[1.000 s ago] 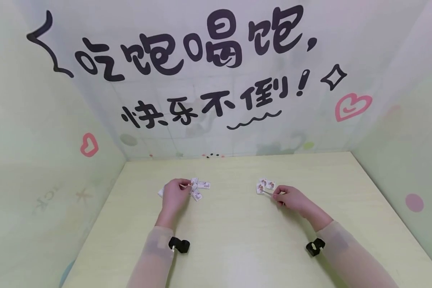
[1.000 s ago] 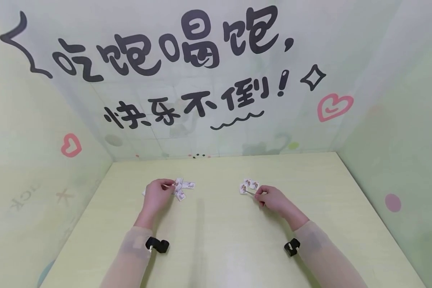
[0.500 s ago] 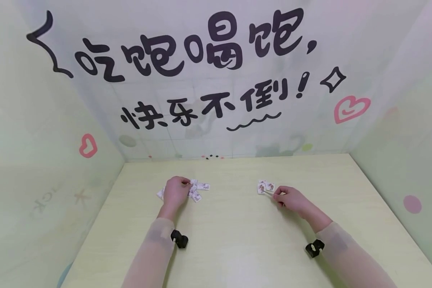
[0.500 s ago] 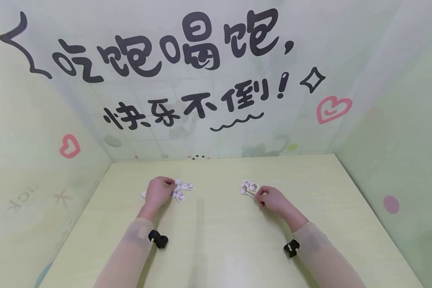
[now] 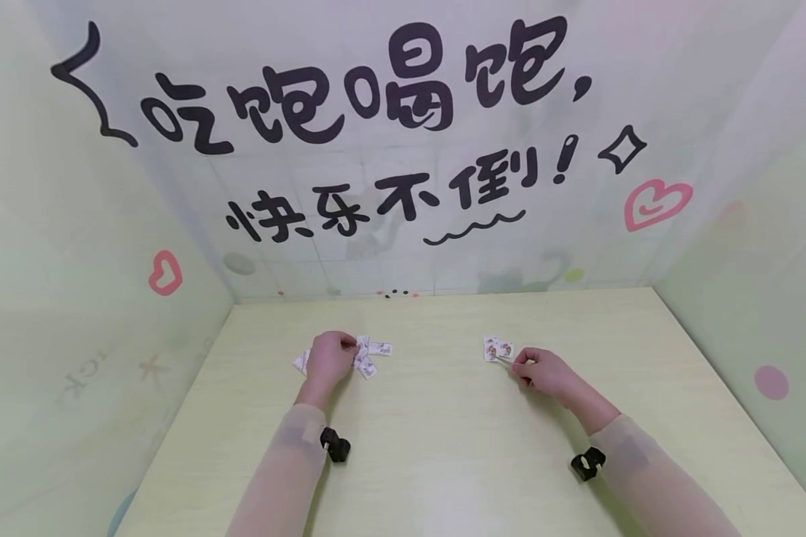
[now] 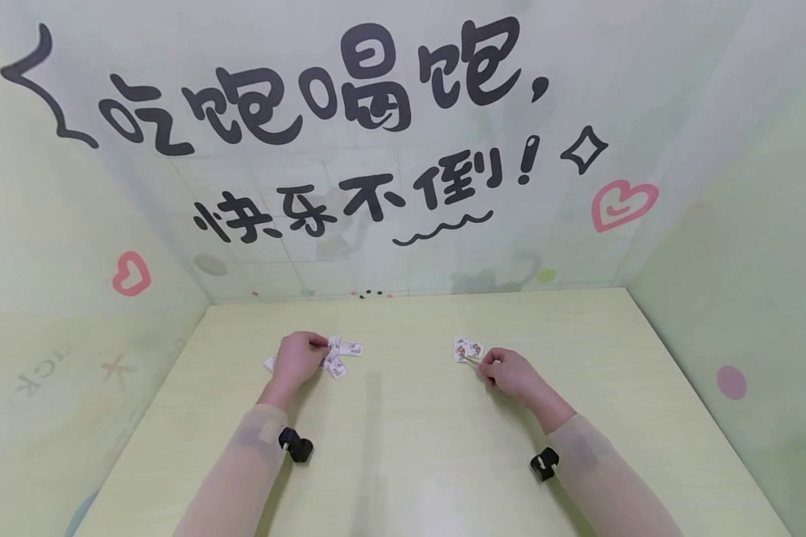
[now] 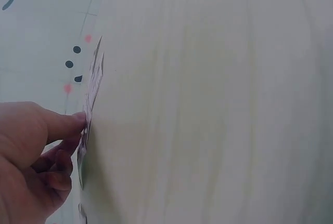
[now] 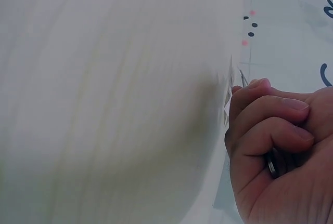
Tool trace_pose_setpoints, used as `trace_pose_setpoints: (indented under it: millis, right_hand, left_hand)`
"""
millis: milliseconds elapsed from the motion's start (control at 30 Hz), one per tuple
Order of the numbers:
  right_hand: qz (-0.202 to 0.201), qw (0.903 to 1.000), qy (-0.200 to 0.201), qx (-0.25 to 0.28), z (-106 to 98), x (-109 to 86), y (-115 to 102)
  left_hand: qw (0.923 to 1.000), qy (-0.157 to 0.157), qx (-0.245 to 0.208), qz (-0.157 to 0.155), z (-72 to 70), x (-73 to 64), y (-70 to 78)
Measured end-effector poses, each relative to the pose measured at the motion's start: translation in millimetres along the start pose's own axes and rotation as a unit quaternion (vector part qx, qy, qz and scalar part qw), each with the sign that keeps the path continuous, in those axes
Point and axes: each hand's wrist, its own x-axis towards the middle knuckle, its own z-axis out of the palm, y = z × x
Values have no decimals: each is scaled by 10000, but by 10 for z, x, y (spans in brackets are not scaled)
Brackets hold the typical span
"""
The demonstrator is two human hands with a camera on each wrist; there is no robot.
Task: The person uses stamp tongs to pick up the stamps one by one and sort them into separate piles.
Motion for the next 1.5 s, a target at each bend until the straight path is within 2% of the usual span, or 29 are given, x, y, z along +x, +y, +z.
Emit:
trace_pose_setpoints:
  millis: [200,533,1000,1300,1500]
  right_hand:
    - [46,10000,-39,-63,4,-5,-3]
    - [42,9999,-114,-83,29,18,20]
    - [194,9993,-236,-196,-4,-65,-15]
    - [246,9988,-211,-369,-61,-151,-32]
    - [213,9986,-190,-439,-67,-191,-31]
  left_hand:
    - [9996,-114,256,78,-24,20,31]
    - [9990,-286,343,4,-39,38,68]
    - [9981,-366,489,-64,-80,24,98]
    - [9968,-340,723,-2,-89,60,61]
    - [9971,-360,667,19,-89,73,42]
